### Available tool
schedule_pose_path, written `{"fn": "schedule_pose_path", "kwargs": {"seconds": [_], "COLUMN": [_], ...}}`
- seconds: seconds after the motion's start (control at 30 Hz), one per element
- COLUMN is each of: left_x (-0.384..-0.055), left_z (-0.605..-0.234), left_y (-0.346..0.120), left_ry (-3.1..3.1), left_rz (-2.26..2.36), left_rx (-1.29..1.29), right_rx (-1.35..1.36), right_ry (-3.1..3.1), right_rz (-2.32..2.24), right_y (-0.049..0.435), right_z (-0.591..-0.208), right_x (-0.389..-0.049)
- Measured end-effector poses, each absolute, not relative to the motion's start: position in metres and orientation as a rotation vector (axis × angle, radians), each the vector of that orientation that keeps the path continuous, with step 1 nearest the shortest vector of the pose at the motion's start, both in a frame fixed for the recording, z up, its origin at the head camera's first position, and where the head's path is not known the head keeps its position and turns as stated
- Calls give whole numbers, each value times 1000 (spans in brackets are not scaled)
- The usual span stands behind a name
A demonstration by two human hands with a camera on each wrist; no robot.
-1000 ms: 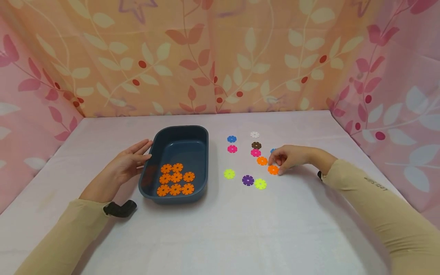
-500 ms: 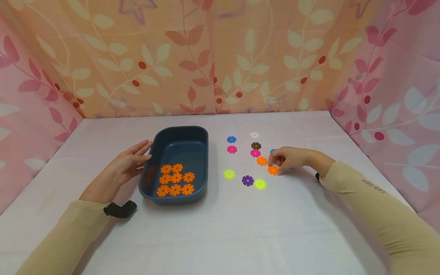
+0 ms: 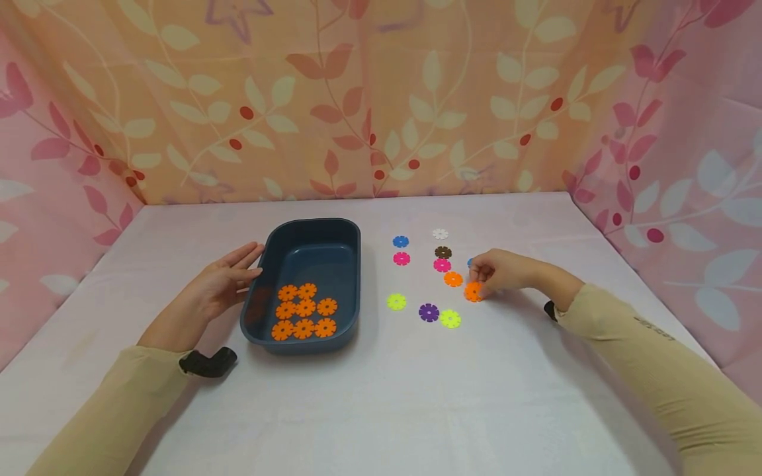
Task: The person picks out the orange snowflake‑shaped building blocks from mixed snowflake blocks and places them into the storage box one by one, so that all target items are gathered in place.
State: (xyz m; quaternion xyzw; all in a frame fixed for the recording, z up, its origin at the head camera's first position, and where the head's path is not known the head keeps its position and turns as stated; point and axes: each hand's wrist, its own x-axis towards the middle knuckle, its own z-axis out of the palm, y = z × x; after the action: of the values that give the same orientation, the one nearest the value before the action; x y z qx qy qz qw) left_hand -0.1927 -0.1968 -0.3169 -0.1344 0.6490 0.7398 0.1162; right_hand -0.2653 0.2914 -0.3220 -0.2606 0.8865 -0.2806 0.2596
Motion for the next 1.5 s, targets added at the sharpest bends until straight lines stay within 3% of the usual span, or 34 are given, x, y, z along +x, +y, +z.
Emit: {"fn": "schedule_pose_path", "kwargs": {"seconds": [0.87,1.5], "left_x": [-193,-192], "left_z": [-316,-316], "left_y": [-197,-195], "left_ry": [1905,1887], "left_rz": [2172,2181], "left_rx": [-400,-433], "right_rx": [-532,-579], "right_ry": [2270,2172], "right_rz": [-1158,-1244], "right_y": [252,207], "right_z": [-270,-255], "right_x": [-270,-276]}}
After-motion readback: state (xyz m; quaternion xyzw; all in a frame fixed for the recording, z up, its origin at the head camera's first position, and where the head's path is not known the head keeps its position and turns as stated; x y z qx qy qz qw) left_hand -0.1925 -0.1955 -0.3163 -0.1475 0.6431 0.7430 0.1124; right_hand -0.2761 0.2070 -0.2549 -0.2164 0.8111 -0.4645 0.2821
